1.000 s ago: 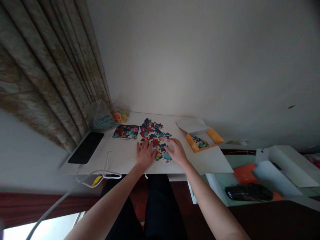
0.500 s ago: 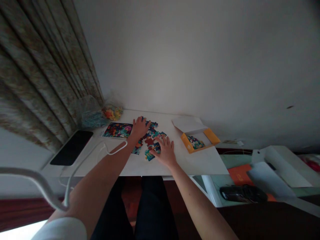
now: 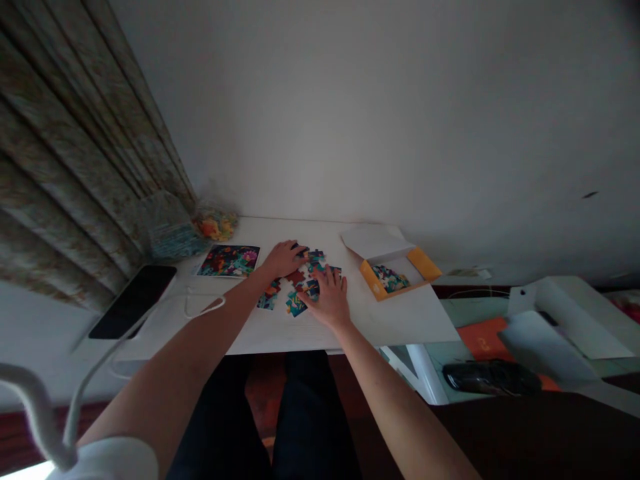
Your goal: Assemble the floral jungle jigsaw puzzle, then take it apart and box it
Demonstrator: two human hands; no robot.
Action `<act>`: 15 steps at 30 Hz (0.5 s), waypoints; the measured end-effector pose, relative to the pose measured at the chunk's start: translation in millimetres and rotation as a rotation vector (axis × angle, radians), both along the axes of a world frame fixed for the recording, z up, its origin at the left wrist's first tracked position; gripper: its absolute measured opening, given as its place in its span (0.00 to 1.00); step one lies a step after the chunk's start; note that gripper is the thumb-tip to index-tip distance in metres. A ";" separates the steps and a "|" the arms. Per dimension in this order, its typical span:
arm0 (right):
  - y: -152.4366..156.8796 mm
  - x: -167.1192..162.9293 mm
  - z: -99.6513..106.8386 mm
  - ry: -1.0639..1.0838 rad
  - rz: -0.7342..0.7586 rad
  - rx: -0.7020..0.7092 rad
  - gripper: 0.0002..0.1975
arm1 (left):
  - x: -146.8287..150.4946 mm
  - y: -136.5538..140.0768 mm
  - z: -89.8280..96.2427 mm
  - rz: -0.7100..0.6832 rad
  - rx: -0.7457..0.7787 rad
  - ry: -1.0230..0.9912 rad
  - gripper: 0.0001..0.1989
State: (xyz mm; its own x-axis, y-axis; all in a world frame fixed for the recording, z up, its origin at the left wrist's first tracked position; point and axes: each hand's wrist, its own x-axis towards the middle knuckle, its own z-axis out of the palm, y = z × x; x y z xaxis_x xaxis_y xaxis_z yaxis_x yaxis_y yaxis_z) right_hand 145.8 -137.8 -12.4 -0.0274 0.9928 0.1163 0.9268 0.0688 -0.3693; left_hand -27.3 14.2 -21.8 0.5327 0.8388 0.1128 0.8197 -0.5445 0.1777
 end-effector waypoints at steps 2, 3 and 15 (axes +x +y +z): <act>0.8 0.3 -2.1 0.002 -0.029 0.011 0.42 | 1.6 -16.4 -2.7 -0.051 0.021 -0.017 0.27; 1.7 0.3 -3.3 0.002 -0.060 0.015 0.42 | 2.6 -24.1 -3.5 -0.073 0.024 -0.028 0.26; 6.0 1.6 -9.3 0.058 -0.178 0.061 0.33 | -41.7 -123.2 4.5 0.144 0.143 -0.260 0.24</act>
State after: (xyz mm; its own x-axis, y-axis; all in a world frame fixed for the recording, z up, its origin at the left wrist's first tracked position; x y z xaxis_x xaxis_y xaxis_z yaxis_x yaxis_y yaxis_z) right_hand 147.3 -131.8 -21.7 0.1563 0.9725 0.1729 0.9036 -0.0702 -0.4225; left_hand -69.0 -109.0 -17.2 0.3475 0.8693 0.3515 0.8272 -0.4607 0.3217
